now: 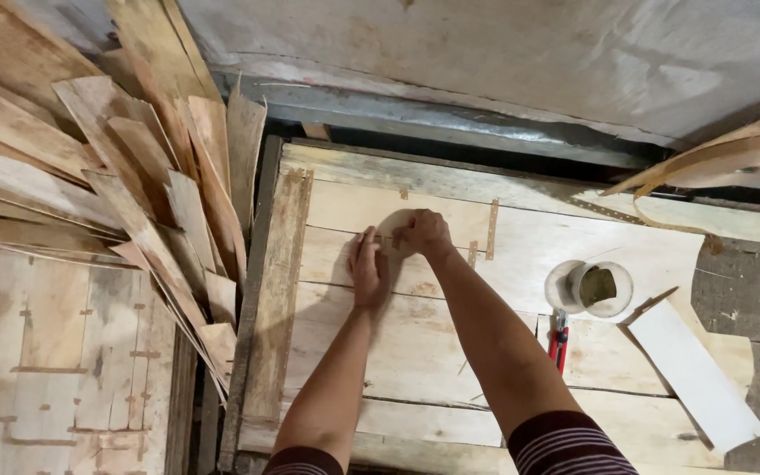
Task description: Cutting and fitting wood veneer pieces using a utility knife and applying glue with a brush on a workshop workbench.
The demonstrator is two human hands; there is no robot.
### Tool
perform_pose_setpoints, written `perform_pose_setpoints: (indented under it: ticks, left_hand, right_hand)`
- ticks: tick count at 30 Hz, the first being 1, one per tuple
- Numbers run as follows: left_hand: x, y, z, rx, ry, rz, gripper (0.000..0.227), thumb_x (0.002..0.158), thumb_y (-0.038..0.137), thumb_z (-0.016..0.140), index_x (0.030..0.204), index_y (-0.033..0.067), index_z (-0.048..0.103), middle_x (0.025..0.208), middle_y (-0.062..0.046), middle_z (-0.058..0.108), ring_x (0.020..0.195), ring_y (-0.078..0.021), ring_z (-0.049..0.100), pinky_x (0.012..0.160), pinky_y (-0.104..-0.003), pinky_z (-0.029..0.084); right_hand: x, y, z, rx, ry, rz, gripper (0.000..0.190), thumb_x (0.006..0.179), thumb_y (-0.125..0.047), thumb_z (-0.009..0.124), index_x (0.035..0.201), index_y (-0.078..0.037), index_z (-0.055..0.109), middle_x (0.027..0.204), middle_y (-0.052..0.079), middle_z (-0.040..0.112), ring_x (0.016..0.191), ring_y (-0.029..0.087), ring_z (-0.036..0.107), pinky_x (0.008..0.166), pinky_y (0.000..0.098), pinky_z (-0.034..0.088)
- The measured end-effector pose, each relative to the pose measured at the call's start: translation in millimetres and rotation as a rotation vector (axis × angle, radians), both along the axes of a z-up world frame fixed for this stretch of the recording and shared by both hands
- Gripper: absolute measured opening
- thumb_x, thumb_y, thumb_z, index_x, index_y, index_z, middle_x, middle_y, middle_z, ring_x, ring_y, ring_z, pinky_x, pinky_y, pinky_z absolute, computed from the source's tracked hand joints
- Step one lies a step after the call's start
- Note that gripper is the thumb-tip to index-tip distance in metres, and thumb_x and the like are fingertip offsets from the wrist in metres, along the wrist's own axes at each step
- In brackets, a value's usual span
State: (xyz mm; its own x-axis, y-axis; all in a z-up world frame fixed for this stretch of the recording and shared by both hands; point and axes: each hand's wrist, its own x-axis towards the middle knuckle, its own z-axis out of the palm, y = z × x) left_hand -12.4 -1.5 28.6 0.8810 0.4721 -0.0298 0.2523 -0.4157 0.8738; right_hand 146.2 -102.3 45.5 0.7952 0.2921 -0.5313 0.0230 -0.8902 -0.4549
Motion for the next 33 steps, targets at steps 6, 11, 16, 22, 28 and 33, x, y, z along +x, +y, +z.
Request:
perform_pose_setpoints:
  ticks: [6,11,16,22,28,33]
  left_hand:
    - [-0.3,2.8,-37.1,0.063,-0.009,-0.025,0.059,0.1,0.021,0.053,0.156,0.0084,0.042,0.125,-0.007,0.07,0.152,-0.0329,0.035,0.122,-0.053,0.02]
    - [-12.7,3.1,-10.2,0.127,-0.182,-0.061,0.029,0.106,0.018,0.058,0.131,0.0053,0.051,0.136,-0.018,0.062,0.147,-0.0374,0.041,0.117,-0.053,0.033]
    - [-37.9,-12.2,4.7,0.063,-0.031,-0.136,0.015,0.105,0.018,0.057,0.109,0.003,0.058,0.126,-0.018,0.064,0.127,-0.0367,0.057,0.107,-0.05,0.045]
    - [-70.7,-43.5,47.9,-0.109,0.186,-0.29,0.018,0.102,0.017,0.055,0.115,0.0047,0.058,0.1,-0.021,0.07,0.093,-0.0363,0.071,0.08,-0.046,0.054]
    - [-95.8,-88.0,53.1,-0.091,0.106,-0.331,0.015,0.1,0.018,0.061,0.105,0.004,0.06,0.09,-0.017,0.071,0.081,-0.0348,0.07,0.07,-0.045,0.053]
    - [-103.3,-128.4,27.0,-0.316,0.265,-0.127,0.021,0.094,0.024,0.07,0.096,0.0032,0.072,0.085,-0.011,0.076,0.075,-0.0215,0.072,0.069,-0.037,0.054]
  right_hand:
    - [-10.6,-1.5,-28.6,0.032,-0.166,0.045,0.052,0.081,-0.04,0.083,0.116,-0.005,0.068,0.102,0.017,0.075,0.093,0.031,0.074,0.083,0.0408,0.06]
    - [-42.6,-12.3,6.7,0.134,-0.172,-0.054,0.032,0.097,-0.03,0.064,0.114,-0.003,0.069,0.102,0.022,0.075,0.096,0.038,0.073,0.086,0.0455,0.058]
    - [-79.0,-42.2,19.9,0.439,-0.343,0.037,0.03,0.093,-0.025,0.064,0.111,-0.003,0.073,0.103,0.021,0.075,0.095,0.036,0.072,0.084,0.0439,0.059]
    - [-139.7,-105.6,19.0,0.763,0.248,-0.25,0.018,0.097,-0.012,0.058,0.104,-0.002,0.071,0.099,0.005,0.076,0.096,0.014,0.07,0.088,0.0303,0.056]
    - [-181.3,-154.0,34.2,0.76,0.109,-0.238,0.009,0.099,-0.009,0.063,0.1,-0.001,0.068,0.091,0.003,0.071,0.085,0.009,0.063,0.078,0.0265,0.054]
    - [-201.6,-178.8,61.4,0.681,0.015,-0.293,0.011,0.099,-0.012,0.063,0.102,-0.002,0.067,0.086,0.004,0.071,0.078,0.011,0.064,0.071,0.0289,0.054]
